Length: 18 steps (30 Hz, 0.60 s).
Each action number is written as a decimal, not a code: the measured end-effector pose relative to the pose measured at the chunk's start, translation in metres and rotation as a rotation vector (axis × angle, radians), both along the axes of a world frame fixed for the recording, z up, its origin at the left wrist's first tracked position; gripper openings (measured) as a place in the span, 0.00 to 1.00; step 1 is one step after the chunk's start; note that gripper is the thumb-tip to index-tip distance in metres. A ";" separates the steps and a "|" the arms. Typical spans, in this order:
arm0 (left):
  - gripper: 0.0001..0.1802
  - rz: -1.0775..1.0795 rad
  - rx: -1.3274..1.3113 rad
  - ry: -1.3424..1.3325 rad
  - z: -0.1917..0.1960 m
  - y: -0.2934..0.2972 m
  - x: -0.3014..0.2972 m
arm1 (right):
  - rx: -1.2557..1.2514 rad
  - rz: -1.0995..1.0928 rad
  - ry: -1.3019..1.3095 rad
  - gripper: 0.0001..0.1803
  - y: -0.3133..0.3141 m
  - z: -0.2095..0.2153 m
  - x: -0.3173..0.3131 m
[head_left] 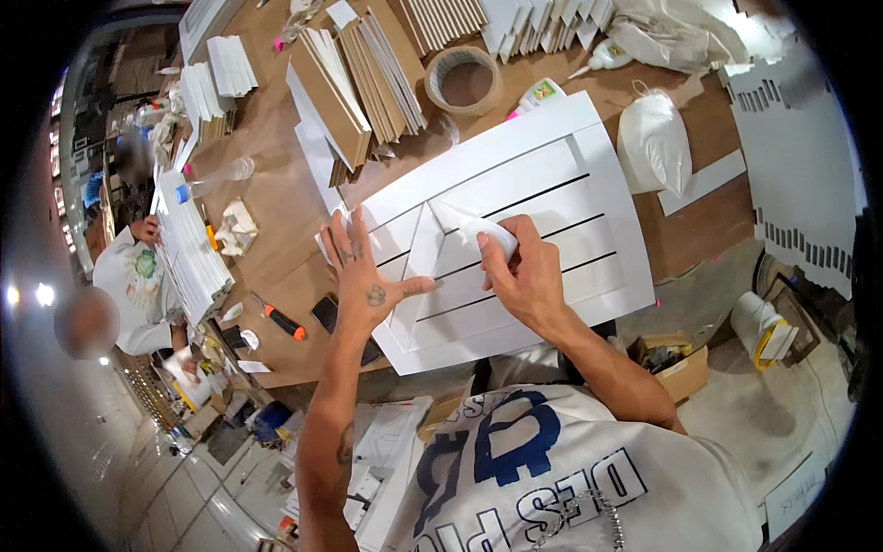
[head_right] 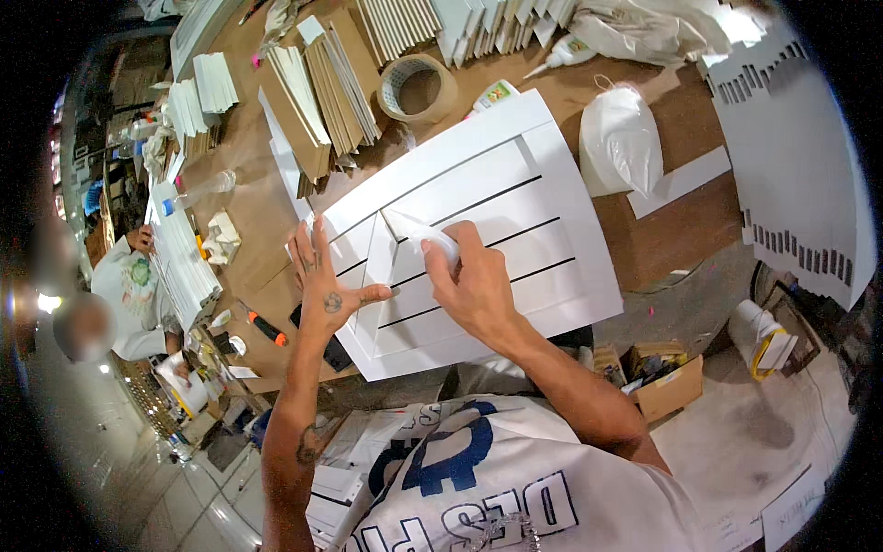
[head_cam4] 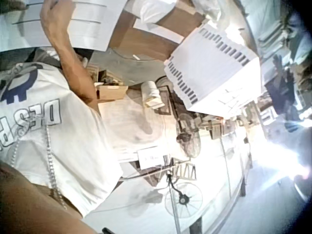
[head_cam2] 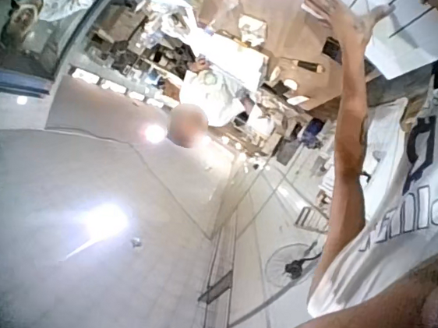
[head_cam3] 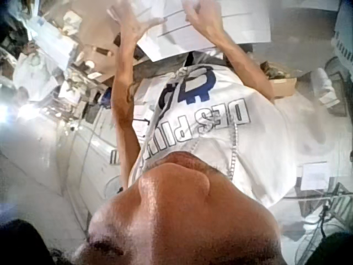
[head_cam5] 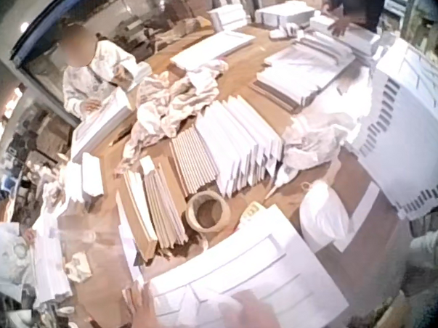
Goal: The person picks up a stack of white slats from a floor pallet, applies glue to their edges using a squeeze bottle, and inserts the slats into pre-cut grooves on a larger white furniture panel.
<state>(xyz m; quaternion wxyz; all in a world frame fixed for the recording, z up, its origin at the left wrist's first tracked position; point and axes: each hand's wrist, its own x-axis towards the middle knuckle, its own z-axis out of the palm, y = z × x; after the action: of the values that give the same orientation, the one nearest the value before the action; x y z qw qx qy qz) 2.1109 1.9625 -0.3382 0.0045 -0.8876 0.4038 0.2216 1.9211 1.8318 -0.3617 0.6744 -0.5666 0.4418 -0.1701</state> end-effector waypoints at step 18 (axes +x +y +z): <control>0.82 -0.014 0.005 0.015 0.002 -0.003 0.000 | 0.012 0.049 0.004 0.13 -0.005 -0.002 0.007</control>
<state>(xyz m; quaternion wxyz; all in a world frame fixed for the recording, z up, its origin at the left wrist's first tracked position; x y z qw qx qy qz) 2.1108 1.9593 -0.3366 0.0052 -0.8831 0.4094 0.2293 1.9276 1.8268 -0.3634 0.6810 -0.5733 0.4302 -0.1500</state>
